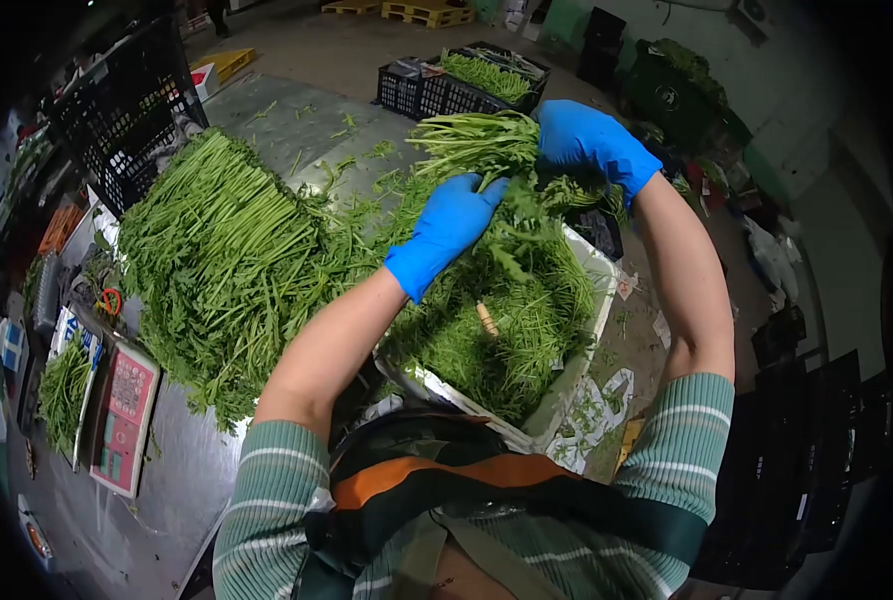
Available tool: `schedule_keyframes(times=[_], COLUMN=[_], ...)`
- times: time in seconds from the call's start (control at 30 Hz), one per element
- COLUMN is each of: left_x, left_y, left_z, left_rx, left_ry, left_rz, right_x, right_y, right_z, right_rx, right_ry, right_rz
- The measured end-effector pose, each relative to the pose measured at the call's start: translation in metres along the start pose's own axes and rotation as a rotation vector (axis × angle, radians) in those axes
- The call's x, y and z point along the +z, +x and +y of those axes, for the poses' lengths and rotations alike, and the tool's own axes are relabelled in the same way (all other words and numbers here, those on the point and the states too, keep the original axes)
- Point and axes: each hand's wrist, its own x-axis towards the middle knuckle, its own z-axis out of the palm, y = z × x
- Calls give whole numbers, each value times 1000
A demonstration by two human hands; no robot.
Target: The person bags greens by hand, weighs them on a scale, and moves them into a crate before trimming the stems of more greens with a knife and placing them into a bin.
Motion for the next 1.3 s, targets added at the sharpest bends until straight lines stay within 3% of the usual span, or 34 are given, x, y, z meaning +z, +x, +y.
schedule_keyframes(times=[0.07, 0.13, 0.17, 0.27, 0.3, 0.37, 0.4, 0.43, 0.5, 0.53, 0.6, 0.63, 0.7, 0.8, 0.83, 0.9, 0.97, 1.03, 1.1, 1.13, 1.2, 1.3], left_x=[5, -8, 1, -15, -19, -30, -39, -42, -61, -64, -56, -50, -51, -67, -75, -84, -81, -63, -38, -31, -44, -42], left_y=[-12, -23, -19, -32, -32, -33, -31, -24, -16, -13, -6, -6, -14, -24, -21, -13, -6, -5, -7, -15, -26, -24], left_z=[-9, -14, -43, -61, -74, -96, -98, -96, -34, -8, 20, 15, 1, -44, -62, -73, -56, -17, -8, -7, 15, -3], left_rx=[196, 284, 471, 324, 326, 65, 108, 234, 495, 633, 913, 946, 961, 886, 652, 535, 553, 514, 335, 117, -80, -159], left_ry=[166, 346, 374, 409, 408, 521, 426, 368, 223, 137, 198, 173, 407, 443, 597, 501, 414, -104, -649, -569, -560, -293], left_rz=[179, 44, 145, 51, 50, 40, 60, 118, 231, 287, 221, -35, -99, -56, -187, -97, -12, -103, -561, -529, -446, -467], right_x=[5, 19, 19, 17, 22, 29, 32, 34, 43, 45, 49, 50, 57, 61, 62, 62, 60, 57, 51, 48, 54, 70], right_y=[-7, -9, -13, -20, -19, -28, -30, -34, -28, -26, -23, -23, -30, -50, -56, -66, -66, -61, -56, -54, -55, -57], right_z=[2, 10, 10, 17, 29, 46, 47, 45, 40, 34, 18, 20, 29, 53, 60, 60, 51, 41, 33, 40, 49, 55], right_rx=[-14, -60, -48, -10, 0, -84, -84, -156, -348, -365, -566, -680, -698, -643, -604, -580, -651, -681, -626, -620, -618, -568], right_ry=[-31, 7, 13, -82, -127, -278, -279, -386, -588, -583, -789, -740, -771, -782, -757, -777, -724, -691, -619, -621, -628, -624], right_rz=[-29, -94, -98, -28, 87, 349, 348, 451, 652, 652, 844, 928, 943, 962, 972, 977, 992, 1010, 1068, 1067, 1043, 934])
